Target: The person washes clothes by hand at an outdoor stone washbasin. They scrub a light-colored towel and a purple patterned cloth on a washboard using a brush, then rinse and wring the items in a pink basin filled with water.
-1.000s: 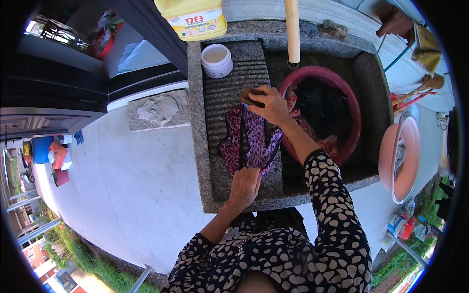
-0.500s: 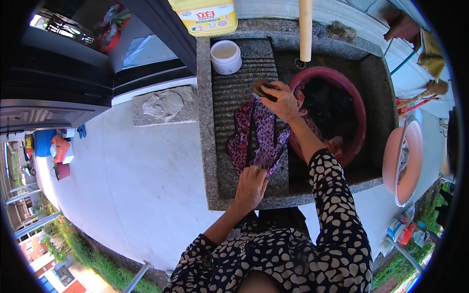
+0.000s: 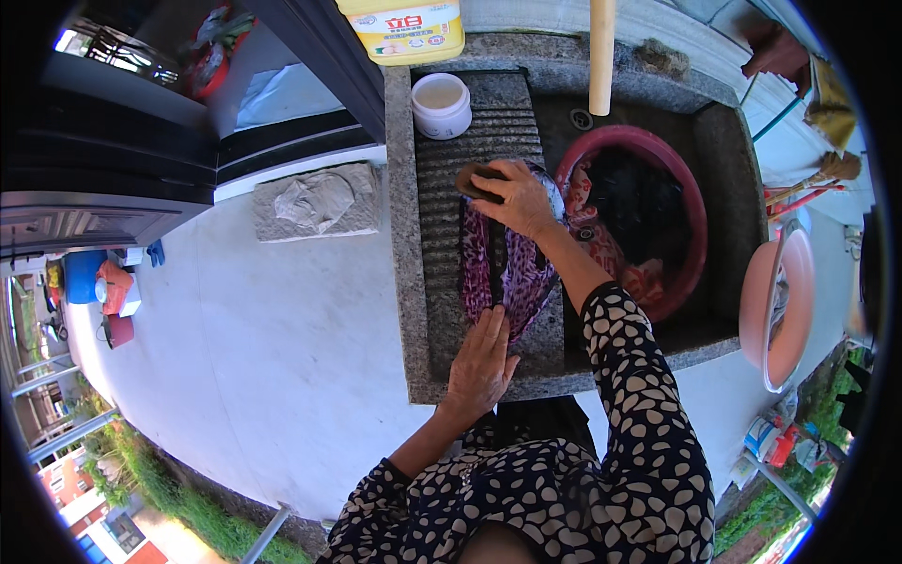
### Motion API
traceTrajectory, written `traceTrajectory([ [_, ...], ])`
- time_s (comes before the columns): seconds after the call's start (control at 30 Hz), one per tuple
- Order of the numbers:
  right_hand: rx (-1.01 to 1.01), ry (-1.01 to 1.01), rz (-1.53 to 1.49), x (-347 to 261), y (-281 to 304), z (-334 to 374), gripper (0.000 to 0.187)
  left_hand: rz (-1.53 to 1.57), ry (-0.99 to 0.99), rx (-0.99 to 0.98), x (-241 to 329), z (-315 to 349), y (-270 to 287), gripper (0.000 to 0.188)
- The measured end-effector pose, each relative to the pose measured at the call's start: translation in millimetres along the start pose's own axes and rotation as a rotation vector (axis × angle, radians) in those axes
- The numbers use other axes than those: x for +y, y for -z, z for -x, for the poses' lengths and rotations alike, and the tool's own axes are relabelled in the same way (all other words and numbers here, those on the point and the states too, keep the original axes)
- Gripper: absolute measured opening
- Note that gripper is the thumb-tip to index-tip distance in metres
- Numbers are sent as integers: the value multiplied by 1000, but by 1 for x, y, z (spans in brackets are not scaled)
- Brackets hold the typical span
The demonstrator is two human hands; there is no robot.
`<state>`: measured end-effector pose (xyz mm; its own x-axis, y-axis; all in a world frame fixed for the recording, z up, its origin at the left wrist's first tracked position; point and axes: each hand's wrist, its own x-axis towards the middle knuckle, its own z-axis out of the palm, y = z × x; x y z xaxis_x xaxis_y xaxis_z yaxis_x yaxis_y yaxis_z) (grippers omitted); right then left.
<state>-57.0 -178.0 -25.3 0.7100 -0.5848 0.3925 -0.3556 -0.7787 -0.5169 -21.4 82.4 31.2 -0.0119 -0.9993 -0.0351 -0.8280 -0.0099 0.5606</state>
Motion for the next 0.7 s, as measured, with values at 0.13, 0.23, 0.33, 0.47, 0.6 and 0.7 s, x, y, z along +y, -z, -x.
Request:
traceTrajectory([
  [0.13, -53, 62, -59, -34, 16, 16, 41, 8, -2, 20, -2, -1, 4, 66],
  [0.23, -204, 221, -128, -75, 26, 63, 43, 2, 42, -19, -7, 5, -2, 65],
  [0.33, -195, 212, -47, -58, 20, 60, 42, -4, 23, -24, -1, 4, -2, 64],
  [0.47, -62, 54, 22, -11, 2, 12, 42, -7, 13, -33, 1, 1, 1, 65],
  [0.6, 27, -131, 65, 0, -3, -8, 41, -6, -4, 1, -2, 1, 1, 66],
  [0.7, -39, 105, -57, -41, 16, 26, 39, 18, 20, 16, -2, 0, 4, 65],
])
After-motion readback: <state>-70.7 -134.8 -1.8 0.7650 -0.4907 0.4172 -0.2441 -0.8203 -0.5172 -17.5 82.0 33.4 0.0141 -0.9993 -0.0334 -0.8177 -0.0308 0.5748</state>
